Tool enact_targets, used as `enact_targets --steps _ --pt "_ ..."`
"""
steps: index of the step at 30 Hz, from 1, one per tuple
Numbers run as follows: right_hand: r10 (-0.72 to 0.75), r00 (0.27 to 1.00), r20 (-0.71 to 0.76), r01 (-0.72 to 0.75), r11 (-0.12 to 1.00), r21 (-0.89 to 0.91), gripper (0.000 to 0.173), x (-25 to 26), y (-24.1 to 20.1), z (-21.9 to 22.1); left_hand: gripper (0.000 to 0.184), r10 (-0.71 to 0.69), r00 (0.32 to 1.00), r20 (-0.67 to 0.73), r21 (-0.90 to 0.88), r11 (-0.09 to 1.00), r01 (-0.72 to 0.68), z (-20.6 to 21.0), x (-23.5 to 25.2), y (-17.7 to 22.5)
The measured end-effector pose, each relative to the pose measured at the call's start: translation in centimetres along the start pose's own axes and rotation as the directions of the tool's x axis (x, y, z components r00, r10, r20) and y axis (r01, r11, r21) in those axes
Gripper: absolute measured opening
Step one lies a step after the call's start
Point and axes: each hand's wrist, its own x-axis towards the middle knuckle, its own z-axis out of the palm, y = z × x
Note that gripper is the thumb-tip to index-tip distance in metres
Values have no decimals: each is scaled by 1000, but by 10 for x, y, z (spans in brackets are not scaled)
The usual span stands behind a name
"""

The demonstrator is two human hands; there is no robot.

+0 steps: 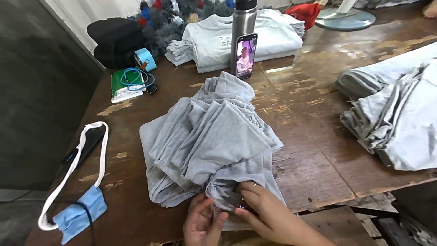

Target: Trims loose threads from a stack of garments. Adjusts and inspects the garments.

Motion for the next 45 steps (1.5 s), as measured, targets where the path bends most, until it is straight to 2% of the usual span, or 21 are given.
enact_targets --steps 2,5,7,11,19,22,24,28,30,31,33,35,39,45 --pt "10 1000 26 -11 1000 17 45 -4 1 -4 41 12 999 -42 62 998 -9 3 0 -2" --pt "26 997 74 -28 999 31 43 -10 -1 -7 19 15 997 -81 122 992 -5 5 1 -1" --pt "29 996 86 -31 999 28 41 -12 0 -7 13 13 998 -65 96 995 -7 3 2 -1" --pt "31 994 106 -30 1000 -5 41 -12 1 -7 10 -20 999 -32 53 998 21 1 0 -1" --pt "5 998 55 4 986 -166 51 -3 -2 8 13 -35 999 15 59 998 34 0 -2 0" --pt "15 1000 26 -11 991 -135 54 -2 -4 9 10 -39 999 24 68 997 37 -2 -2 1" --pt "39 999 -21 -40 999 -24 48 -1 -4 8 8 -35 999 34 62 998 33 -4 -2 1" --pt "89 993 -72 -78 986 145 21 -1 -4 10 7 -52 998 29 44 998 51 -4 -2 0" --pt "78 994 -81 -62 981 183 16 -1 -5 10 12 -47 999 12 39 998 46 -1 -1 1" --pt "64 994 -87 -47 981 188 15 -2 -5 10 20 -39 999 3 45 998 38 1 -2 1" --pt "39 994 -98 -20 981 191 13 -4 -6 9 43 -10 1000 4 96 995 9 5 -2 2" --pt "22 993 -115 -2 986 168 12 -8 -8 7 53 26 999 41 205 978 -34 7 -4 1" --pt "-21 994 -106 31 995 90 10 -12 -14 3 41 66 987 148 420 899 -123 6 -8 -1" --pt "-53 995 -81 56 998 30 9 -12 -23 -3 22 74 989 128 469 874 -127 13 -8 -1"
